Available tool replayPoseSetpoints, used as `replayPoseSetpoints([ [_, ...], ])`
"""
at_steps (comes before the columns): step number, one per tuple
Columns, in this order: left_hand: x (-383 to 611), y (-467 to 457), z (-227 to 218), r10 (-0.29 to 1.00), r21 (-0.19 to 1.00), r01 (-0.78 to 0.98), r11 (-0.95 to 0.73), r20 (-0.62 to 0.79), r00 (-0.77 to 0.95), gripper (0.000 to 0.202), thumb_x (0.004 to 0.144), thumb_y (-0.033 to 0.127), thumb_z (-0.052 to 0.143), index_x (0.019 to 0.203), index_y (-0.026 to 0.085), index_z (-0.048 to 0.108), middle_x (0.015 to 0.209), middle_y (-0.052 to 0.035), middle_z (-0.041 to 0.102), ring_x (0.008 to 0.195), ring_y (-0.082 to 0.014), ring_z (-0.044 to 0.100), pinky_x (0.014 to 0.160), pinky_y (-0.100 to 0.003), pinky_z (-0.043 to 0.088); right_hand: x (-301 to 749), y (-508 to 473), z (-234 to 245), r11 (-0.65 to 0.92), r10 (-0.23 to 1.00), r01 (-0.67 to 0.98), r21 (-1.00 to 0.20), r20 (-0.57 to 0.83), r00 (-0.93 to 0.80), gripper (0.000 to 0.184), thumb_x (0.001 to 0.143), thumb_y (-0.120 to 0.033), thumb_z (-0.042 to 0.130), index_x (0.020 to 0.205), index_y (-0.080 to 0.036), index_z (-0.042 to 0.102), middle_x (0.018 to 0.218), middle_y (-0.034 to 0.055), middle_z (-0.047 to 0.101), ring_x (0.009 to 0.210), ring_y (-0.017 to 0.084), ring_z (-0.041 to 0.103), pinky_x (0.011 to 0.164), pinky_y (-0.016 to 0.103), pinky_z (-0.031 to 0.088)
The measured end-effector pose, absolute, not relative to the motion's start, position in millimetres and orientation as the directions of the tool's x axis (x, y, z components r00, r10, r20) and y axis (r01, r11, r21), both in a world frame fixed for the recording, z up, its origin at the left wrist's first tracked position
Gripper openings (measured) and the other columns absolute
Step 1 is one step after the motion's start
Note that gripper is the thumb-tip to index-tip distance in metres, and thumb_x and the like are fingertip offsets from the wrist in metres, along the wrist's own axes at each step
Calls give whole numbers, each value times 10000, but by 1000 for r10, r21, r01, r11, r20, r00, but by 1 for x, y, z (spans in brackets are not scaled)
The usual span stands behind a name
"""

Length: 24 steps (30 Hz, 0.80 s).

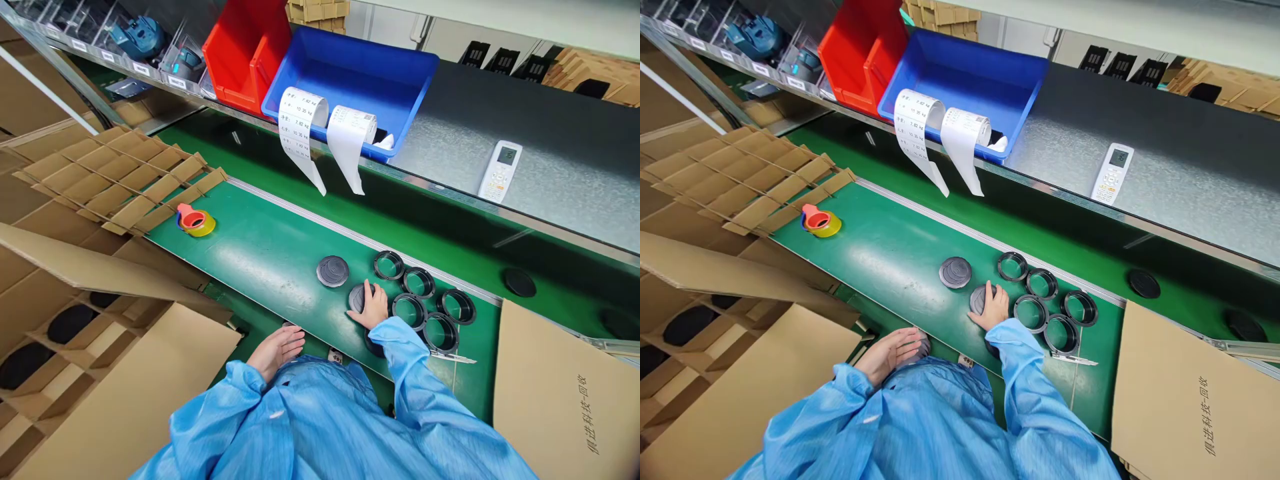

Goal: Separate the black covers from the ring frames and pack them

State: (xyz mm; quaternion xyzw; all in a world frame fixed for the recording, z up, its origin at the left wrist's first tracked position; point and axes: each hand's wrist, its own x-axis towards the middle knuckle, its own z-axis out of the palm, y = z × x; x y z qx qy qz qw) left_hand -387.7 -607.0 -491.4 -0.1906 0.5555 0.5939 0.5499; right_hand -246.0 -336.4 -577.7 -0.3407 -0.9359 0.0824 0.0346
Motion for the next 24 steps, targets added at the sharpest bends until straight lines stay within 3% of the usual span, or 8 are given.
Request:
replayPoseSetpoints([
  [5,-385,-610,-490,412,444,-872,205,-847,-335,147,876,157,624,1020,140,646,1072,-117,720,916,-197,718,846,-289,580,-251,-377,-578,822,557,543,-172,39,-830,1133,697,-697,674,1541,-65,260,1557,268,256,1410,427,259,1133,556,220],
  [9,-383,-612,-490,394,431,-878,210,-859,-327,170,871,157,626,1039,141,646,1057,-115,725,937,-199,717,889,-303,575,-262,-379,-563,823,566,546,-159,141,-812,974,881,-684,477,1552,-27,219,1611,256,155,1482,399,135,1171,585,107],
  [14,-384,-609,-492,361,402,-882,247,-882,-301,136,887,157,593,1010,146,652,1016,-107,734,884,-179,725,868,-287,580,-274,-383,-573,791,604,581,-191,96,-791,718,987,-508,388,1537,-54,305,1587,237,264,1478,345,212,1182,579,75],
  [20,-384,-597,-489,381,421,-856,299,-875,-297,143,886,142,598,1018,144,651,1035,-103,732,889,-170,723,857,-272,584,-257,-379,-575,754,630,588,-294,66,-774,709,974,-488,425,1533,-67,315,1596,207,265,1480,332,198,1182,548,163],
  [24,-382,-587,-493,391,439,-830,344,-871,-298,161,867,154,631,1027,152,651,1071,-108,722,884,-166,718,830,-267,582,-188,-357,-566,667,717,618,-417,132,-685,517,999,-389,362,1386,-88,527,1439,188,492,1363,303,377,1132,490,307],
])
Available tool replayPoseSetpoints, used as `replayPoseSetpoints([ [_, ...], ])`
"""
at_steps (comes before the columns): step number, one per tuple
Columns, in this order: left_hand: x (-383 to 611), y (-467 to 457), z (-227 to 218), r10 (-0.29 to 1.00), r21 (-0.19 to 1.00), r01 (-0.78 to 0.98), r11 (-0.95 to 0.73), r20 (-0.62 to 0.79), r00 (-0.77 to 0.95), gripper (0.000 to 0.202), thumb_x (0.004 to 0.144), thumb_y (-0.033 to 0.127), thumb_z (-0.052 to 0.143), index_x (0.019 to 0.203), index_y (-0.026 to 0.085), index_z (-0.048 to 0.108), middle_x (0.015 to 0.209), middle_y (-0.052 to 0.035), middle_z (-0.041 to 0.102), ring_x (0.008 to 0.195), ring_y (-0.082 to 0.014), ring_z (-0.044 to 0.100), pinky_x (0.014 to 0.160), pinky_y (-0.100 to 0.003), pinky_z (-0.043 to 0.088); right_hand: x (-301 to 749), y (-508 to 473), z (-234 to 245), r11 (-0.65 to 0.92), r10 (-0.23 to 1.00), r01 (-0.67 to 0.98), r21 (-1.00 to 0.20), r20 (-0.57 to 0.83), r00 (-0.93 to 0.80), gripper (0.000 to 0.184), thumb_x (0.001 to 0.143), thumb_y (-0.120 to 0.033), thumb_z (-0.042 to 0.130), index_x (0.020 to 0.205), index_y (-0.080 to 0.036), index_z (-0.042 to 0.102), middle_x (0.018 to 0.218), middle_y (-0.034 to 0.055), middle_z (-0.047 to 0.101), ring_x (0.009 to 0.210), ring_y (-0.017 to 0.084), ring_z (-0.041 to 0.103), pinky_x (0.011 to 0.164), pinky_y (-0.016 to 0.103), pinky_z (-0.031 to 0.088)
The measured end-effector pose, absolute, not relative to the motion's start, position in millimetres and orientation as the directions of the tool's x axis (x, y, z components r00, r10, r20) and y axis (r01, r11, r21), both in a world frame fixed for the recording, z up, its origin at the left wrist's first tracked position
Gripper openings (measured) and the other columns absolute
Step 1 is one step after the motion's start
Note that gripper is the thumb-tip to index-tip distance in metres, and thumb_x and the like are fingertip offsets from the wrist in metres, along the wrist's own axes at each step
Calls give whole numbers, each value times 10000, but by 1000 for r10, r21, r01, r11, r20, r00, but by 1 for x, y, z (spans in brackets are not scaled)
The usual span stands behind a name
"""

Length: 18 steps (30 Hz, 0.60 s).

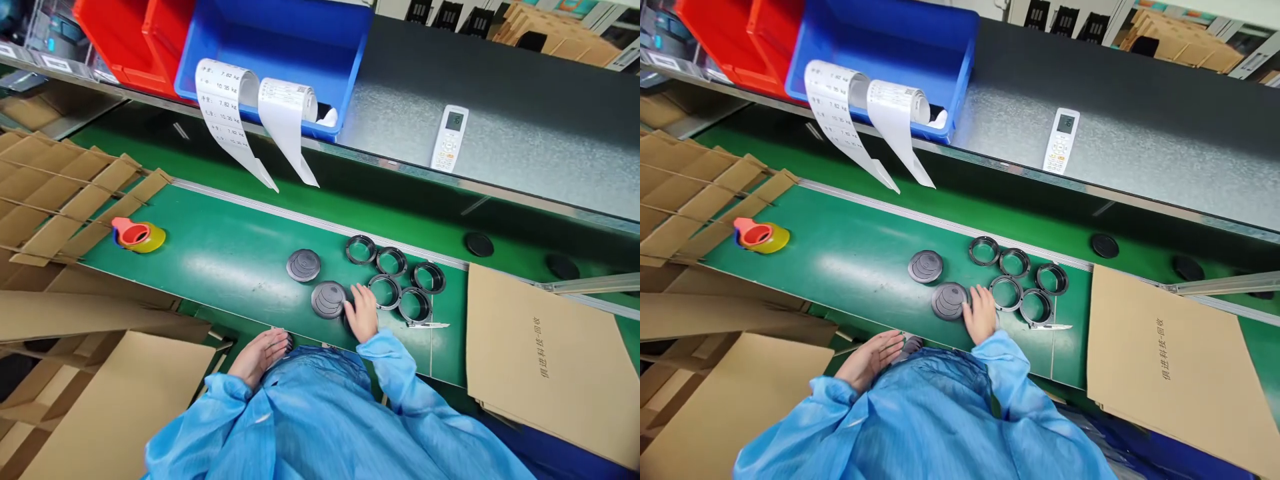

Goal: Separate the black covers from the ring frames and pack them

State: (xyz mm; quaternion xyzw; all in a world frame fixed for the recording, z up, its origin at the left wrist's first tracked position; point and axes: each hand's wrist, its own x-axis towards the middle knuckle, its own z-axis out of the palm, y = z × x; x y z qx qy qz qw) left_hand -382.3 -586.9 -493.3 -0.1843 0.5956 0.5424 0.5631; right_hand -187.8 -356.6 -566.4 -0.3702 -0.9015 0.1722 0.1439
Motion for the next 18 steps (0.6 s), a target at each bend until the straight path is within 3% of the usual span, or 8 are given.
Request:
replayPoseSetpoints([
  [3,-378,-575,-499,394,448,-808,383,-870,-295,158,856,153,642,1014,152,651,1053,-113,723,847,-158,714,796,-254,575,-134,-349,-567,608,764,653,-451,108,-637,425,1000,-324,341,1202,-116,651,1191,173,634,1157,280,530,1048,453,402],
  [5,-374,-563,-502,403,456,-789,412,-868,-290,150,859,146,631,1007,154,652,1055,-114,722,839,-156,713,791,-250,570,-117,-354,-570,635,728,637,-437,65,-682,399,939,-369,498,1234,-144,642,1227,161,622,1156,290,535,1032,442,417],
  [7,-368,-550,-503,422,467,-767,441,-862,-283,139,856,147,633,992,156,658,1066,-116,722,844,-158,713,807,-256,564,-119,-365,-573,672,683,639,-375,-19,-730,695,781,-441,713,1399,-183,527,1424,169,493,1288,341,447,1073,482,372],
  [9,-362,-536,-502,446,481,-744,464,-852,-273,136,844,162,656,979,158,666,1068,-119,724,860,-168,713,828,-269,558,-134,-373,-577,662,689,692,-288,-131,-713,1031,650,-465,819,1526,-202,345,1555,195,312,1394,400,313,1104,547,302],
  [11,-356,-525,-500,477,499,-723,478,-838,-263,165,818,179,696,979,158,675,1064,-122,727,880,-179,711,845,-281,549,-150,-376,-580,591,740,769,-246,-215,-637,1146,619,-471,834,1562,-182,250,1561,221,276,1409,422,276,1095,556,299],
  [14,-348,-512,-495,517,525,-697,488,-817,-254,225,766,199,757,974,155,683,1050,-120,731,882,-183,704,841,-283,541,-158,-372,-583,503,781,820,-273,-263,-566,1167,592,-460,833,1557,-151,255,1514,229,341,1360,433,327,1043,520,366],
  [18,-341,-500,-490,540,540,-671,509,-807,-240,249,733,213,779,955,150,685,1034,-119,735,867,-179,696,814,-280,536,-141,-365,-588,500,782,791,-352,-209,-587,926,730,-364,720,1523,-110,316,1409,211,475,1275,380,418,1003,467,403],
])
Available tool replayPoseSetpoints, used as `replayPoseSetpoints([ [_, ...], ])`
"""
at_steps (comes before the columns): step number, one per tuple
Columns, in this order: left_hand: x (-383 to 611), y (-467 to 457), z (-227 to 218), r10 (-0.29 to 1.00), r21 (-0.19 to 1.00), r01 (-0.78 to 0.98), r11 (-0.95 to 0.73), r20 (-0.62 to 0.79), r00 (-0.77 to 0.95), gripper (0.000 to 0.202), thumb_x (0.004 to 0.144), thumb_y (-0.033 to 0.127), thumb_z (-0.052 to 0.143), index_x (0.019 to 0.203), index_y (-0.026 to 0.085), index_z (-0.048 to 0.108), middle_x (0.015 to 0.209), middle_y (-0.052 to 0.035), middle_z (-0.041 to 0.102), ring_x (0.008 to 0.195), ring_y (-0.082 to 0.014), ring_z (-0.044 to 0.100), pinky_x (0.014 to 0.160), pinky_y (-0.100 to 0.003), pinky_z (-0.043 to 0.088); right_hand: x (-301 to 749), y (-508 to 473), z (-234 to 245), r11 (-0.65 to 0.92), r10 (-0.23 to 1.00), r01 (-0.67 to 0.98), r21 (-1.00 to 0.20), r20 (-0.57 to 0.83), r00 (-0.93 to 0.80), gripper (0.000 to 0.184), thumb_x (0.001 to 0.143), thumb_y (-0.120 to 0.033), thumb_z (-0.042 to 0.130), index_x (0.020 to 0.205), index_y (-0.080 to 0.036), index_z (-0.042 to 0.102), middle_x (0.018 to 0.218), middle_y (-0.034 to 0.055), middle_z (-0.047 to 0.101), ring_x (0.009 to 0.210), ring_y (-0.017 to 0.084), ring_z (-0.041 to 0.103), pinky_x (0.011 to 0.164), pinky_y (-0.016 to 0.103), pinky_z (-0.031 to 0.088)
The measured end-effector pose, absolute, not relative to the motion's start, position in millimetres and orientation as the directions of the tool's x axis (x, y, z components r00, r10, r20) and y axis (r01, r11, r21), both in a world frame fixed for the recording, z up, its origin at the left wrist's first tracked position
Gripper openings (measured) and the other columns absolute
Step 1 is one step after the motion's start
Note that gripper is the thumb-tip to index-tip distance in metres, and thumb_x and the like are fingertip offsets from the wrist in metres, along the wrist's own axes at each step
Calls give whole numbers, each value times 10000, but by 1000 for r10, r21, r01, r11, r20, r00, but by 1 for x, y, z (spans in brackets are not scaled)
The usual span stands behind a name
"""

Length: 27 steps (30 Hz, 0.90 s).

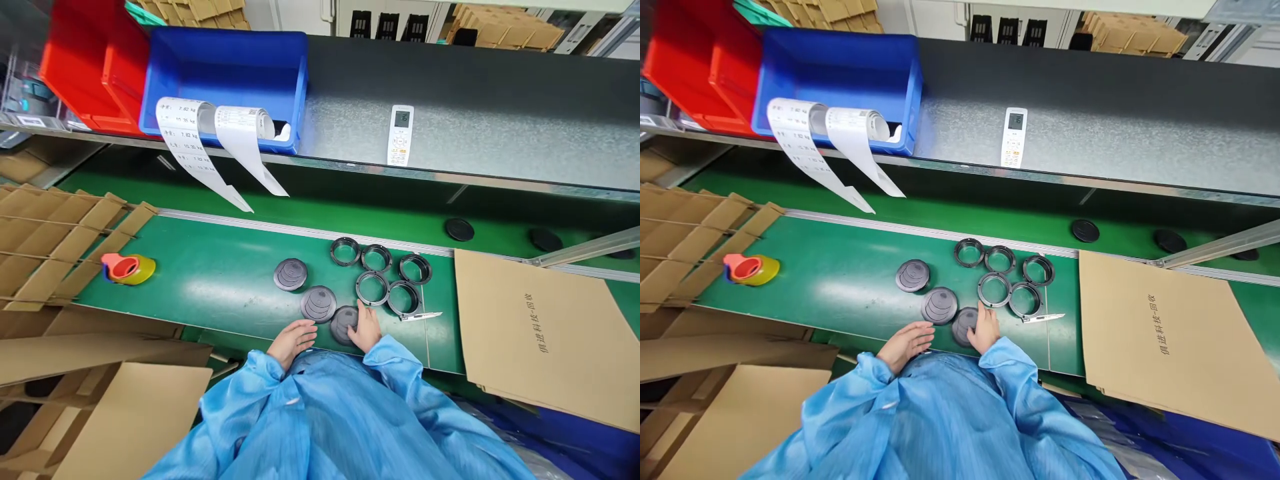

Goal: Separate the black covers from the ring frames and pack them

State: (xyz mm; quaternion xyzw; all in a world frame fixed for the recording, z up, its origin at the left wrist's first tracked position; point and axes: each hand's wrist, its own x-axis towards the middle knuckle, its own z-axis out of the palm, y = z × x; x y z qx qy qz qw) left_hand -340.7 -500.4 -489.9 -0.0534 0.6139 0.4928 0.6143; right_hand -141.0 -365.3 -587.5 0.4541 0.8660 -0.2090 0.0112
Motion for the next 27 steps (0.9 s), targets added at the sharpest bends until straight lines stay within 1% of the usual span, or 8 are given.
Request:
replayPoseSetpoints([
  [5,-330,-490,-492,541,539,-639,550,-812,-220,301,691,253,819,948,161,692,1008,-107,740,861,-181,689,803,-277,512,-125,-364,-598,361,812,781,-510,-240,-532,668,731,-407,753,1324,-183,543,1334,169,549,1223,366,472,960,463,422],
  [8,-325,-490,-497,514,517,-629,581,-832,-209,310,654,238,835,919,158,696,959,-94,739,810,-171,673,773,-276,494,-132,-368,-607,219,825,766,-605,-305,-477,383,760,-392,708,1078,-192,631,959,88,670,920,274,617,800,378,482],
  [10,-325,-493,-501,495,506,-632,587,-842,-213,305,641,223,837,902,156,694,934,-86,735,798,-170,664,773,-280,485,-137,-369,-610,137,827,744,-654,-338,-450,269,781,-427,653,920,-199,625,696,7,610,665,213,596,662,328,476],
  [13,-326,-500,-503,490,509,-650,564,-840,-233,309,637,228,847,895,157,691,943,-89,729,857,-186,664,810,-292,480,-135,-366,-603,43,834,652,-757,-332,-440,353,783,-564,587,778,-211,568,579,-30,518,544,181,528,582,310,452],
  [17,-325,-504,-494,532,528,-700,481,-810,-246,379,643,265,869,960,176,681,1071,-98,700,1018,-215,639,895,-321,489,-121,-356,-568,-25,848,472,-881,-269,-456,538,759,-732,537,838,-199,557,666,2,548,621,184,535,640,335,479],
  [19,-323,-503,-483,586,522,-738,428,-782,-212,453,707,382,832,1093,223,659,1189,-96,664,1088,-241,623,936,-394,503,-121,-355,-546,-55,829,388,-920,-259,-495,578,754,-753,556,883,-189,564,721,16,574,660,178,548,654,325,489],
  [24,-313,-500,-446,828,308,-912,271,-558,57,692,862,689,528,1426,295,455,1341,-138,592,1230,-360,560,1017,-616,426,-148,-377,-489,-188,685,168,-968,-252,-683,467,836,-609,632,1025,-183,597,765,12,598,658,149,565,607,275,502],
  [27,-309,-505,-432,861,256,-948,191,-508,36,691,902,686,438,1460,278,414,1346,-147,596,1267,-380,531,1054,-648,369,-162,-393,-461,91,746,121,-988,-13,-666,409,884,-495,634,1186,-220,619,937,53,581,828,180,588,715,317,544],
])
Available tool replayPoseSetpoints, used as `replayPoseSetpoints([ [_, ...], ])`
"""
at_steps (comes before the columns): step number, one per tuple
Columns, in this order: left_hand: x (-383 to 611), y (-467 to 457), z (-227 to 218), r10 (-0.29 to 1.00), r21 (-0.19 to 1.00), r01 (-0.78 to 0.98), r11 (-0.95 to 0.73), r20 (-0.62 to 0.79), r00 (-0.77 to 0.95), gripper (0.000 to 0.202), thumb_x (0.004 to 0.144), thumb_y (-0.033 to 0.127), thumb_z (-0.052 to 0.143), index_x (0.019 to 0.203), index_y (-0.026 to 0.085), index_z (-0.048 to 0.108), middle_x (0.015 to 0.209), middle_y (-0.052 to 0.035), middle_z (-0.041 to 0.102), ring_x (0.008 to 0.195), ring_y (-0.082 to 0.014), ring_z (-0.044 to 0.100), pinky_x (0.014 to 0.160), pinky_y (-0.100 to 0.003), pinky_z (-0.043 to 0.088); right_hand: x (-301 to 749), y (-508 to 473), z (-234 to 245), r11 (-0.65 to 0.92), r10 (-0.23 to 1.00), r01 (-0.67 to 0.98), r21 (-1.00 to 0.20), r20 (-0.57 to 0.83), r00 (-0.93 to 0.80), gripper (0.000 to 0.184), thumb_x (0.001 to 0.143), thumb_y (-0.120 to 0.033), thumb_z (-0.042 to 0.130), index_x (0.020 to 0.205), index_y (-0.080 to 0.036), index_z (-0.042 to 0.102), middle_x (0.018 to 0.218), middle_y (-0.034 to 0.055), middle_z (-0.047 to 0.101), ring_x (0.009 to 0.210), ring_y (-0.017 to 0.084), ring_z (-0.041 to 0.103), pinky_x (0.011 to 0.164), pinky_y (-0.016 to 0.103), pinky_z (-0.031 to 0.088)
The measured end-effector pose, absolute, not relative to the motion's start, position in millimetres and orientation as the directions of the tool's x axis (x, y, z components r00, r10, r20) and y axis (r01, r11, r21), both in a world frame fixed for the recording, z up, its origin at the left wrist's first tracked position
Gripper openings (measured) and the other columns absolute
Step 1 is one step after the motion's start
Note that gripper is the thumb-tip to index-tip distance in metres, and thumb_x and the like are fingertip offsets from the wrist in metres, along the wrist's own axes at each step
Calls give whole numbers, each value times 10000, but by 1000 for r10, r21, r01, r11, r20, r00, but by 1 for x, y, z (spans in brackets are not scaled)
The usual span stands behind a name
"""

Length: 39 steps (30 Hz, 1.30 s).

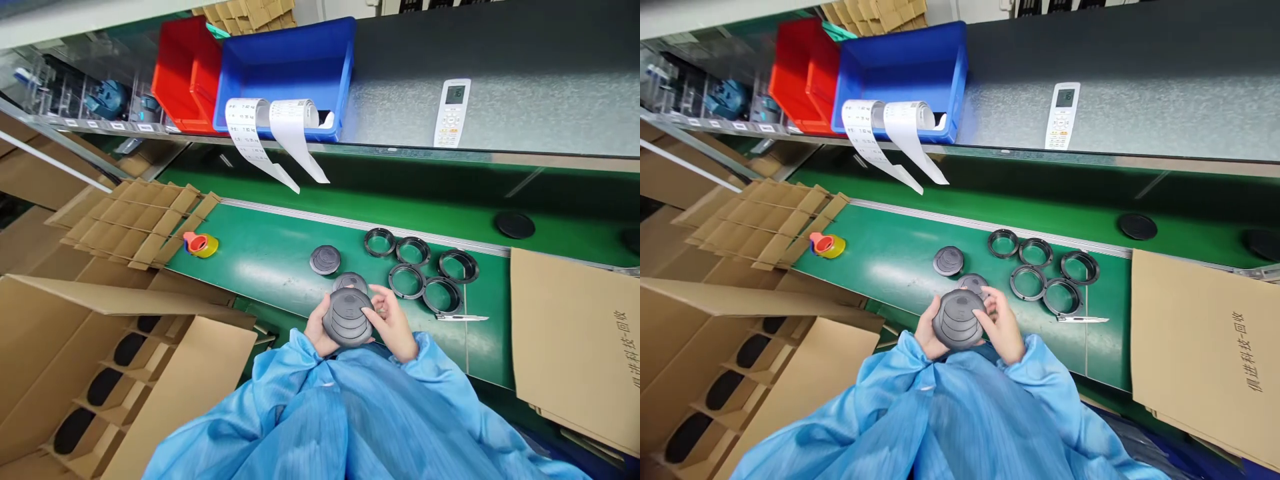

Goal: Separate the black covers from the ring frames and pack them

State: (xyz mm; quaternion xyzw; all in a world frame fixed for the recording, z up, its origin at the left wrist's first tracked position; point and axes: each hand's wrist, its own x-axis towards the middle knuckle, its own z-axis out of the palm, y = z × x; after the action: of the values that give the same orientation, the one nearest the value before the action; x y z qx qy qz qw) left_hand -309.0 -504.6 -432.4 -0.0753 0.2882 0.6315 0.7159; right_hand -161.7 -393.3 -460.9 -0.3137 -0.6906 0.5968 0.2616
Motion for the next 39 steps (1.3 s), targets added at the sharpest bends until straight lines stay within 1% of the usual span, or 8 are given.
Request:
replayPoseSetpoints([
  [3,-308,-512,-428,856,297,-947,119,-514,-54,699,910,692,412,1445,242,444,1333,-149,612,1288,-369,519,1099,-612,344,-163,-401,-444,497,686,185,-848,253,-682,289,956,-412,544,1157,-278,702,1142,103,516,1088,248,514,939,435,504],
  [7,-307,-523,-430,829,365,-919,152,-554,-83,786,855,751,457,1376,166,526,1247,-178,657,1279,-384,528,1103,-582,362,-159,-401,-436,683,533,201,-702,291,-794,327,993,-372,449,1182,-304,707,1269,100,469,1205,293,403,1049,525,415],
  [12,-305,-534,-432,768,388,-894,225,-635,-82,836,773,804,511,1223,106,606,1136,-215,687,1202,-421,582,1035,-615,423,-160,-402,-431,683,446,133,-719,265,-855,403,1016,-390,357,1043,-241,730,1284,101,475,1253,303,348,1075,539,373],
  [18,-301,-537,-426,817,388,-903,185,-572,-78,913,724,844,521,1267,114,593,1147,-214,689,1176,-431,597,1026,-626,423,-159,-412,-430,536,499,85,-840,234,-834,494,1038,-471,267,1126,-245,696,1278,103,492,1237,270,403,1064,497,392],
  [23,-301,-536,-423,829,365,-919,147,-553,-87,883,802,826,405,1272,103,598,1046,-208,721,1048,-397,665,960,-620,460,-154,-417,-435,408,572,107,-907,163,-804,530,1040,-511,245,1182,-253,686,1274,103,503,1246,256,440,1089,488,374],
  [30,-298,-538,-427,840,315,-944,99,-536,-91,794,870,751,392,1319,122,572,1053,-219,723,916,-352,716,881,-576,521,-147,-419,-437,389,544,97,-916,143,-827,482,1042,-500,287,1281,-279,642,1353,99,464,1296,258,405,1120,501,346],
  [35,-297,-536,-426,841,274,-959,78,-535,-84,762,903,717,379,1321,110,568,1068,-220,719,1008,-351,697,941,-569,502,-146,-420,-443,478,517,102,-872,186,-836,495,1051,-464,236,1423,-306,523,1433,98,416,1331,266,378,1118,515,360],
  [39,-298,-533,-429,765,214,-977,13,-631,-128,731,936,689,337,1300,103,578,1124,-188,710,1105,-311,664,1007,-482,494,-150,-422,-451,731,266,30,-682,244,-932,588,988,-587,390,1465,-256,481,1559,121,316,1428,351,233,1165,585,270],
])
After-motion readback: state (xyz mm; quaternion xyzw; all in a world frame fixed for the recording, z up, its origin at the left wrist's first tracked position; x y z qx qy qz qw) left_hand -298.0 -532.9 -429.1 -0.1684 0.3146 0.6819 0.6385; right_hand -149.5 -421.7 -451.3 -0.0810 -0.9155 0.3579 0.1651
